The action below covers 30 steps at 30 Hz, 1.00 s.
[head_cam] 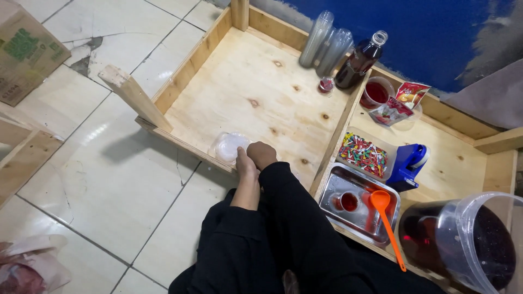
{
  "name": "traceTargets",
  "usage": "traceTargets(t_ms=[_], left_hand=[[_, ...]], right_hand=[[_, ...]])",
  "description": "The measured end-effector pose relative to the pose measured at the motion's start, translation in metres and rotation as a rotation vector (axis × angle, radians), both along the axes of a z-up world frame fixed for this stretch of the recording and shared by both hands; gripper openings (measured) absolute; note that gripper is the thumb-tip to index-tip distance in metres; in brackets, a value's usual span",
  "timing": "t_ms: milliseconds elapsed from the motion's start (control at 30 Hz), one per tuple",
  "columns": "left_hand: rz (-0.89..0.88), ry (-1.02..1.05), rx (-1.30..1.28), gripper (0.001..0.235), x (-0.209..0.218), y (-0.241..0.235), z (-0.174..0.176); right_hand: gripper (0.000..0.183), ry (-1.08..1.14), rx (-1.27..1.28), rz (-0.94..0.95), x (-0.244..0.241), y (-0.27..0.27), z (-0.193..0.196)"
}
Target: A person is portioning dark jelly from a large white bucket into small clear plastic cups using an orange plastic spoon while working on a wooden platform.
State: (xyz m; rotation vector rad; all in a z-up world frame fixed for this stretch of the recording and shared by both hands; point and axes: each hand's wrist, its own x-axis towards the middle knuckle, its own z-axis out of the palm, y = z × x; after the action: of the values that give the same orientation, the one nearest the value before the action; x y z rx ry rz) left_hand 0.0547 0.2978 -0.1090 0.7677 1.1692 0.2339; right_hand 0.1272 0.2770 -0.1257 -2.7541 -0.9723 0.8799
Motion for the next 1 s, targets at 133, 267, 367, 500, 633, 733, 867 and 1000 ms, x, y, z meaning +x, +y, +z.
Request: traceTargets(t_ms=[133,267,367,500,633,733,867,1000], left_hand=[[-0.017,0.014,0.020,0.079,0.006,0.000,-0.038],[-0.027,-0.016,0.029,0.076,0.000,-0.003,-0.005],[-0.052,0.000,0.046,0.074,-0.004,-0.005,0.015],[-0.013,-0.008,0.044,0.072,-0.008,-0.008,0.032],[-0.051,-0.004,0.085,0.069,-0.005,-0.008,0.005],[-0.067,0.044,0.131,0.068,-0.008,-0.016,0.017],[0.055,0.002,0.209,0.063,-0.014,-0.021,0.015],[0.062,-0.050,0.278,0.057,-0.024,-0.025,0.038]], right_hand=[[0.015,0.006,-0.006,0.015,-0.008,-0.002,0.007],[0.016,0.008,-0.006,0.024,-0.012,-0.003,0.018],[0.017,0.009,-0.002,0.029,-0.015,-0.002,0.028],[0.018,0.014,-0.002,0.033,-0.015,-0.003,0.040],[0.019,0.018,-0.003,0.037,-0.010,-0.004,0.055],[0.020,0.017,0.003,0.036,-0.002,-0.008,0.054],[0.012,-0.049,0.075,-0.014,0.013,-0.017,0.056],[0.018,-0.070,0.249,-0.134,0.029,-0.048,0.094]])
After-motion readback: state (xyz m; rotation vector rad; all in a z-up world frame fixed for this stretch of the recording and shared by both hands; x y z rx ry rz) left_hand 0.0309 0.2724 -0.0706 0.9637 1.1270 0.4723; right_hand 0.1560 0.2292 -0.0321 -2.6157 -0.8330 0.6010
